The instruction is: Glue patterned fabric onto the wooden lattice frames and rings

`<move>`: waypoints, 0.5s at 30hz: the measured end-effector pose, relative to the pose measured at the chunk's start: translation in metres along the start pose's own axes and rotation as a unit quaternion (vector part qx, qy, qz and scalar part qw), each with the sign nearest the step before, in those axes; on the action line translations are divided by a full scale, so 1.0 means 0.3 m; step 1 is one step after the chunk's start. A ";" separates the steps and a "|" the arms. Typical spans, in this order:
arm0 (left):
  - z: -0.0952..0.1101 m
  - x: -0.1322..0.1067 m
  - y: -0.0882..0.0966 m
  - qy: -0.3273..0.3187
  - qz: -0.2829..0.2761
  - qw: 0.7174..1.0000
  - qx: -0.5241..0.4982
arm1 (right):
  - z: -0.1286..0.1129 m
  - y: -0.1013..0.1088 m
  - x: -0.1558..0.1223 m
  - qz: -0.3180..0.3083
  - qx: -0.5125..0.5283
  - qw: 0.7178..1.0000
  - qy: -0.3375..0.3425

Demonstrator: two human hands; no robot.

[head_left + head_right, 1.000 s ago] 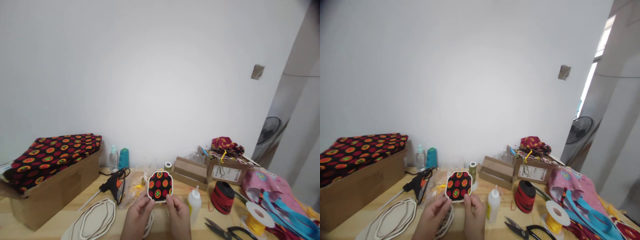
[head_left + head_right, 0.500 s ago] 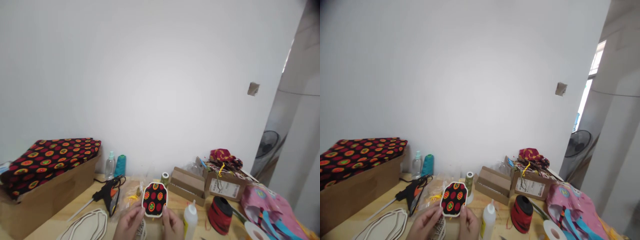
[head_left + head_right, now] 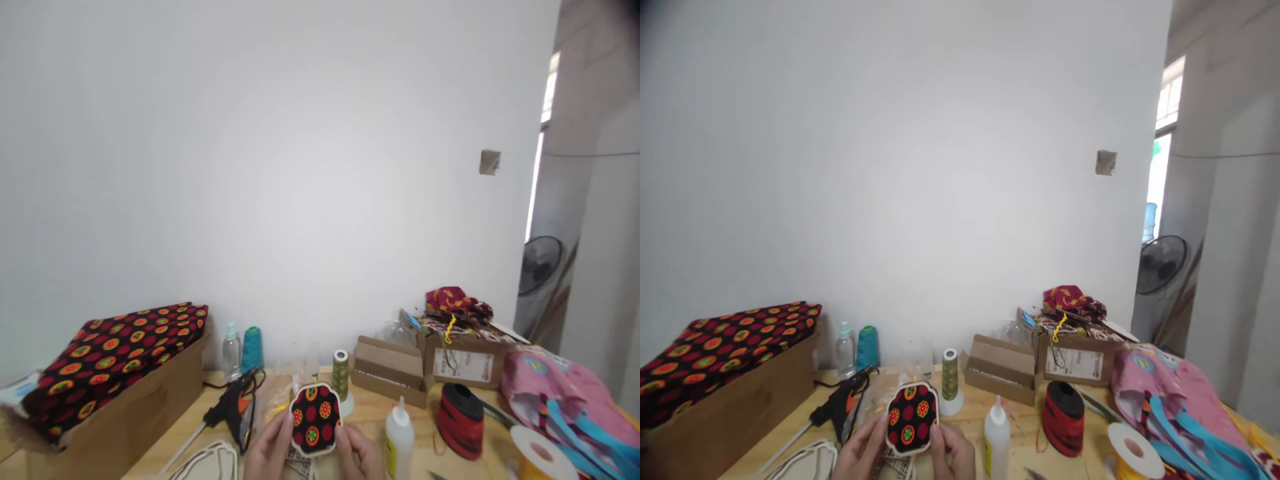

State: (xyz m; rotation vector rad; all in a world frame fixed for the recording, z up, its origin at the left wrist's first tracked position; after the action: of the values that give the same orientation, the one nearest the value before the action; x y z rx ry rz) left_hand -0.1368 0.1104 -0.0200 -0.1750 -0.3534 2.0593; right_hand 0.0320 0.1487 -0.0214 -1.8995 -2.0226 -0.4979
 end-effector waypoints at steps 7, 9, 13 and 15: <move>-0.048 0.045 0.031 0.020 0.006 1.000 0.020 | -0.044 0.004 -0.008 -0.022 0.030 0.999 0.000; -0.052 0.058 0.038 0.028 0.001 0.999 0.027 | -0.047 0.003 -0.009 -0.023 0.039 0.999 -0.006; -0.062 0.052 0.023 0.036 -0.011 0.999 0.018 | -0.032 0.001 -0.006 -0.007 0.077 0.996 -0.038; -0.063 0.032 -0.002 0.029 -0.020 0.999 0.007 | -0.026 -0.001 -0.005 -0.003 0.103 0.993 -0.058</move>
State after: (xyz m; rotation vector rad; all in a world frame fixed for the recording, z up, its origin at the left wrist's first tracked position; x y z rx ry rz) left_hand -0.1360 0.1225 -0.0376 -0.2159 -0.3043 2.0137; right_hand 0.0318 0.1435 -0.0152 -1.8350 -2.0634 -0.1765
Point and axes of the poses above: each hand's wrist, its own x-axis towards the middle knuckle, its own y-axis out of the back of the hand, z = x × y, the point moved 8 cm from there along x, towards the middle knuckle, and after that the axes turned 1 degree about -x, right-handed, at the moved point
